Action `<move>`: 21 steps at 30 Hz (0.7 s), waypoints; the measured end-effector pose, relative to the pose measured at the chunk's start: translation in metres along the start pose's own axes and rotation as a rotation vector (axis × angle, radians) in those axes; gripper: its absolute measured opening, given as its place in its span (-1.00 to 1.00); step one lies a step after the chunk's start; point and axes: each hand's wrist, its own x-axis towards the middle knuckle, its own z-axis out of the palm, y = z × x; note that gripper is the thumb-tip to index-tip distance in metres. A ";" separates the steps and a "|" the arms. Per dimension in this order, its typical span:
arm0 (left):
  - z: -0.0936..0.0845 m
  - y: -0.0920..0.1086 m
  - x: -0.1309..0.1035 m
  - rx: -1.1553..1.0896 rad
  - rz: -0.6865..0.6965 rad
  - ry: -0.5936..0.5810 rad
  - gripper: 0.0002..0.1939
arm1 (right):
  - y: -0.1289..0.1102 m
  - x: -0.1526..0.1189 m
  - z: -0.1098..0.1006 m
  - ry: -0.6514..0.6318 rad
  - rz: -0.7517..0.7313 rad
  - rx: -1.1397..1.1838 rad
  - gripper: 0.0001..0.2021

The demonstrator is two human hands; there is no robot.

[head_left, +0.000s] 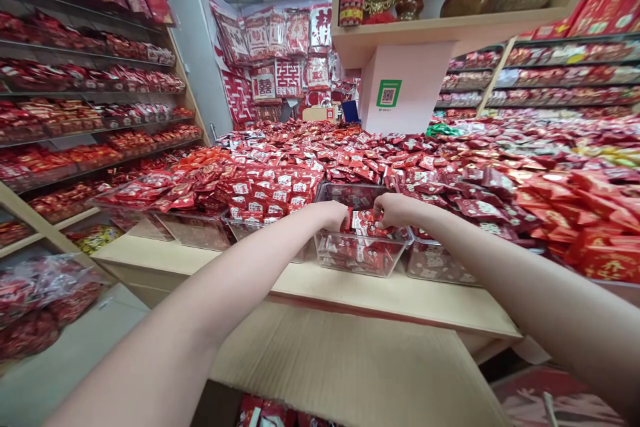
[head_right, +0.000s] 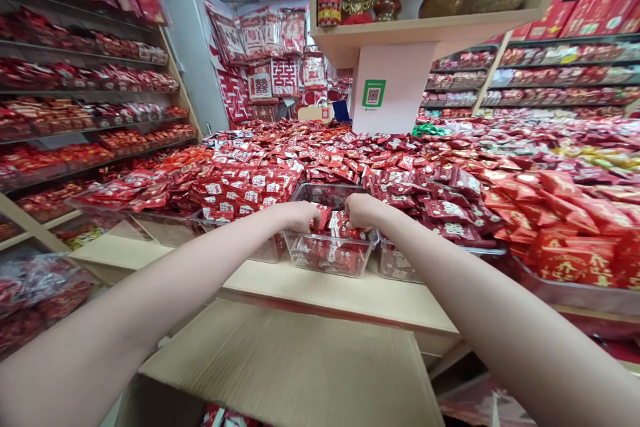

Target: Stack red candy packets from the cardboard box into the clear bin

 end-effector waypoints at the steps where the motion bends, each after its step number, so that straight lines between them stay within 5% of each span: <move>1: 0.000 0.000 0.001 0.038 -0.015 -0.029 -0.58 | -0.004 0.000 0.000 -0.052 0.009 0.014 -0.71; 8: 0.004 -0.003 0.007 0.133 -0.036 -0.092 -0.64 | -0.018 0.005 0.017 -0.293 -0.008 -0.036 -0.70; 14: 0.005 -0.010 0.013 0.119 -0.012 -0.165 -0.70 | -0.020 0.011 0.020 -0.171 -0.181 -0.267 -0.56; 17: 0.002 -0.010 0.010 0.114 -0.006 -0.171 -0.73 | -0.020 0.016 0.016 -0.162 -0.208 -0.355 -0.65; 21: -0.003 -0.009 0.004 0.094 -0.002 -0.154 -0.81 | -0.021 0.029 0.014 0.061 -0.220 -0.259 -0.77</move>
